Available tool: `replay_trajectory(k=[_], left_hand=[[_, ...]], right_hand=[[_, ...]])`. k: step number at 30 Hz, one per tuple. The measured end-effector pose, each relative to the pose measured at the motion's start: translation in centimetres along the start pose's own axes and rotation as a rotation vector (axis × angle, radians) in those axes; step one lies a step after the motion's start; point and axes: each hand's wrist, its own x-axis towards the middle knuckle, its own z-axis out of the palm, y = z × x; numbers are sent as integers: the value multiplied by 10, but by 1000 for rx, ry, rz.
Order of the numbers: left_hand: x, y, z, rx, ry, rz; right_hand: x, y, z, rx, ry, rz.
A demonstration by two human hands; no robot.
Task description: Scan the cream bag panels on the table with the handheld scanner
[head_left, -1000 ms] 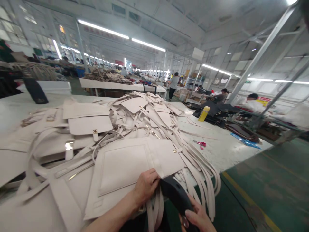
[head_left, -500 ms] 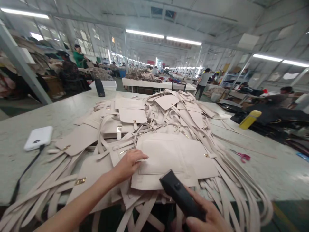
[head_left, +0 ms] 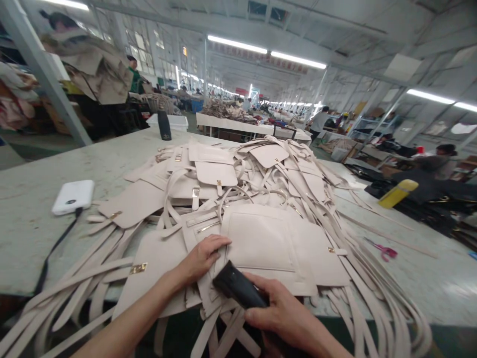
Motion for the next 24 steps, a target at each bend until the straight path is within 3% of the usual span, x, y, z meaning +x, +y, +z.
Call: replay_trajectory(k=[5, 11, 17, 20, 24], left_hand=[[-2, -1, 4, -28, 12, 11], [-1, 0, 4, -79, 16, 0], [-4, -5, 2, -176, 67, -77], [-5, -8, 3, -212, 118, -112], [-7, -9, 6, -277, 176, -122]], right_hand=[[-15, 4, 6, -90, -59, -17], [2, 11, 28, 15, 30, -45], [-7, 6, 2, 81, 224, -13], [-8, 4, -8, 13, 197, 26], [12, 1, -1, -44, 95, 19]])
